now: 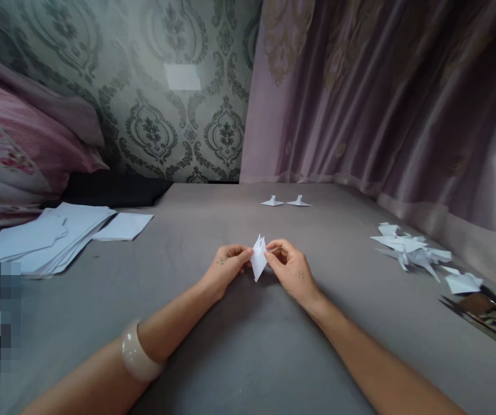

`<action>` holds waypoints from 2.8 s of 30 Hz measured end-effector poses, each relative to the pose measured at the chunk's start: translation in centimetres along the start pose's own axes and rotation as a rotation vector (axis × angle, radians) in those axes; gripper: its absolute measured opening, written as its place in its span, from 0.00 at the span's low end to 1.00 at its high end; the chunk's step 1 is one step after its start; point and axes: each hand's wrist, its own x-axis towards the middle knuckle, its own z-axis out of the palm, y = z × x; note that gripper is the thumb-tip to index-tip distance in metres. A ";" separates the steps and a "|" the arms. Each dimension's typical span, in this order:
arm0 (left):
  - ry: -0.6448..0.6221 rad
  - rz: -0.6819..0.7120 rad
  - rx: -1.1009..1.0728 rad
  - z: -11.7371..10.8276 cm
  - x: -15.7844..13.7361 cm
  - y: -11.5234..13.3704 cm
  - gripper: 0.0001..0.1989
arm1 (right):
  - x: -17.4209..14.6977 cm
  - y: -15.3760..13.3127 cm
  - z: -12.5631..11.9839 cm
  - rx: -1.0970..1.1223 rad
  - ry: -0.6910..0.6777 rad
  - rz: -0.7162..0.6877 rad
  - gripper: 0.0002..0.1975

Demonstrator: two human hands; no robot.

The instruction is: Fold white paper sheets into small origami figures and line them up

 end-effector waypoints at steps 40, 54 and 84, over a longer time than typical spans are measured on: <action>-0.339 0.668 1.187 -2.7 0.1 0.5 0.09 | 0.1 0.3 -2.1 -0.648 -0.448 -0.154 0.15; -0.141 0.548 0.732 -2.4 1.3 -1.4 0.08 | 0.1 -0.5 -1.7 -0.593 -0.319 -0.054 0.11; -0.175 0.479 0.757 -2.0 1.2 -0.5 0.12 | 0.2 -0.7 -1.8 -0.545 -0.314 0.053 0.11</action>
